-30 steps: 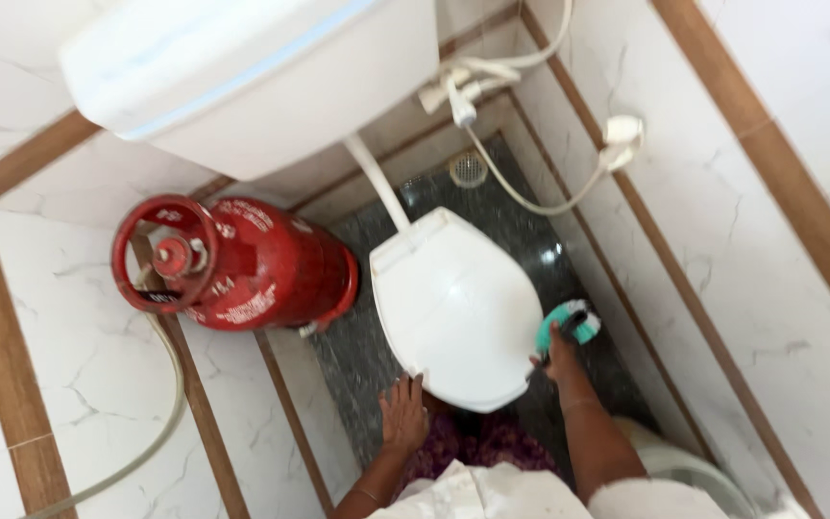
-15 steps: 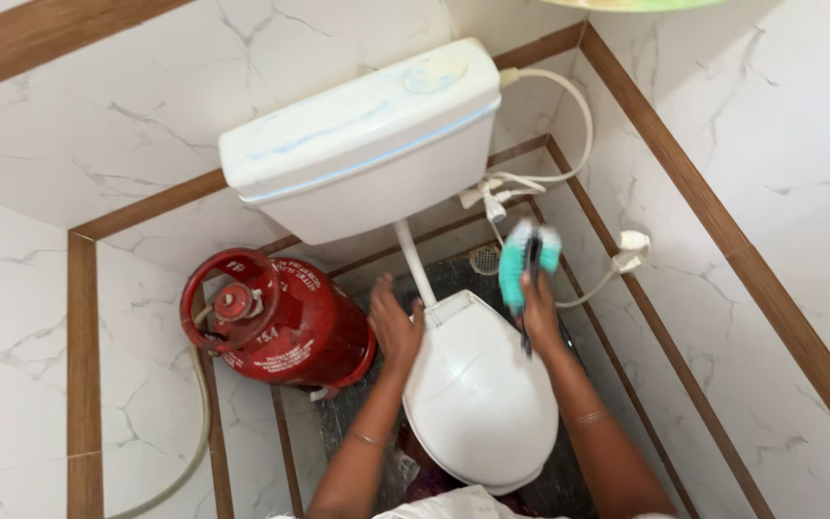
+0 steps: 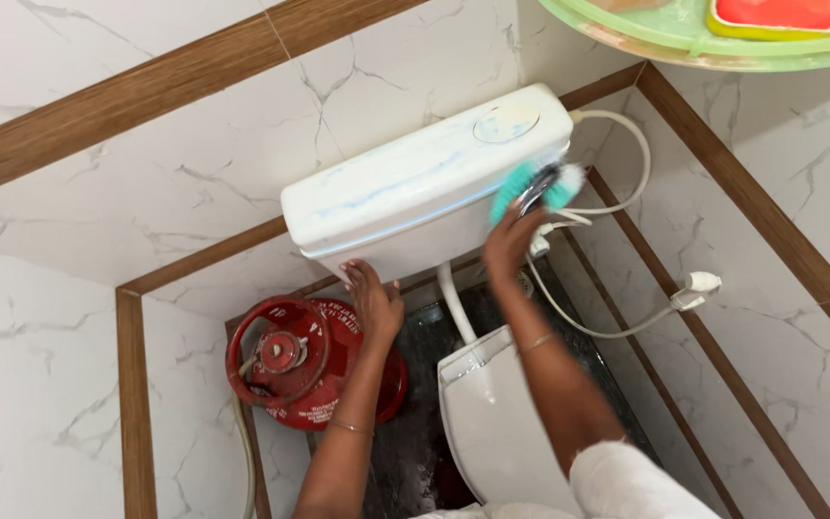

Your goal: The person cleans the exterior and interior of a toilet using a brush and a handheld sprayer.

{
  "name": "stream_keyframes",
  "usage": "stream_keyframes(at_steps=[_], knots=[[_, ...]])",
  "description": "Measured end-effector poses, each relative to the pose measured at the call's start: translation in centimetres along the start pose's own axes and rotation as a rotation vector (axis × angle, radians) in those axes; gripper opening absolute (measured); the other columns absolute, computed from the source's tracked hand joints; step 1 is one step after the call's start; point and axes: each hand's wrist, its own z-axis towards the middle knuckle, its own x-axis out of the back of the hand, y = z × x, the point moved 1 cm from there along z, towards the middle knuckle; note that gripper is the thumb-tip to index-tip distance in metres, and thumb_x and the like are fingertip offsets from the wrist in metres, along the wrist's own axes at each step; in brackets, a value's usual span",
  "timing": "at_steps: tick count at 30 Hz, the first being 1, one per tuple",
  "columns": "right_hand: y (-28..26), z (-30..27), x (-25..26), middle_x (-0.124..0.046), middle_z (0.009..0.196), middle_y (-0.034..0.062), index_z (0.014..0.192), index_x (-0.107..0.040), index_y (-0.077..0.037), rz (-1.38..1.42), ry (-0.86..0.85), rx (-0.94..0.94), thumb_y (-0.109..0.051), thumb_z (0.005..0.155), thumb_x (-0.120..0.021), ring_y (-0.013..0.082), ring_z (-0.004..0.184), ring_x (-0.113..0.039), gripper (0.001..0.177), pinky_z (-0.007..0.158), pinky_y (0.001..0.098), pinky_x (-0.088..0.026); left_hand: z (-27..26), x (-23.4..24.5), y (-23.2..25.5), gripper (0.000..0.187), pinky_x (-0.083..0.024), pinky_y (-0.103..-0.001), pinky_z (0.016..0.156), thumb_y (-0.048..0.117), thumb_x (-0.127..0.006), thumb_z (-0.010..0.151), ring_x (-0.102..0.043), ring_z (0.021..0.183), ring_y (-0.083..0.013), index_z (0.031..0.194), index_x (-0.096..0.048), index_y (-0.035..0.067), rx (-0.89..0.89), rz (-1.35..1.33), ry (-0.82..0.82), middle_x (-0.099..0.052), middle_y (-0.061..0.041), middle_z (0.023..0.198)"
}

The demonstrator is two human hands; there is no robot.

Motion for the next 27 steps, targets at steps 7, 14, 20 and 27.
stream_keyframes(at_steps=[7, 14, 20, 27], knots=[[-4.8, -16.8, -3.5, -0.060, 0.085, 0.0217, 0.144, -0.024, 0.012, -0.219, -0.669, -0.019, -0.040, 0.103, -0.035, 0.0318, 0.051, -0.059, 0.067, 0.040, 0.0427, -0.052, -3.1, -3.7, -2.9, 0.049, -0.004, -0.062, 0.135, 0.025, -0.045, 0.113, -0.009, 0.166, -0.0372, 0.155, -0.034, 0.001, 0.008, 0.223, -0.384, -0.031, -0.023, 0.162], [-1.0, -6.6, 0.6, -0.057, 0.116, 0.0305, 0.143, -0.034, 0.013, -0.403, -0.198, 0.344, -0.038, 0.119, -0.040, 0.0342, 0.099, -0.063, 0.057, 0.083, 0.0481, -0.055, -12.6, -2.5, -10.5, 0.073, -0.012, -0.055, 0.125, 0.009, -0.055, 0.093, -0.013, 0.157, -0.0366, 0.159, -0.022, 0.001, 0.186, -0.016, -0.209, -0.017, -0.020, 0.168], [-3.8, 2.6, 4.8, -0.061, 0.112, 0.0338, 0.144, -0.031, 0.014, -0.389, -0.129, 0.101, -0.038, 0.113, -0.039, 0.0450, 0.093, -0.067, 0.061, 0.077, 0.0517, -0.055, -16.5, -1.4, -12.5, 0.074, -0.013, -0.055, 0.124, 0.018, -0.060, 0.097, -0.015, 0.154, -0.0377, 0.157, -0.022, -0.002, 0.316, -0.080, -0.241, -0.018, -0.023, 0.166], [-11.8, -14.2, -1.5, -0.057, 0.124, 0.0317, 0.135, -0.042, 0.016, -0.851, -0.723, 0.927, -0.042, 0.121, -0.035, 0.0208, 0.062, -0.059, 0.060, 0.046, 0.0347, -0.049, -12.5, -3.0, -2.8, 0.068, -0.024, -0.059, 0.123, 0.024, -0.059, 0.094, -0.029, 0.155, -0.0364, 0.155, -0.037, 0.003, 0.170, -0.116, -0.233, -0.034, -0.020, 0.163]])
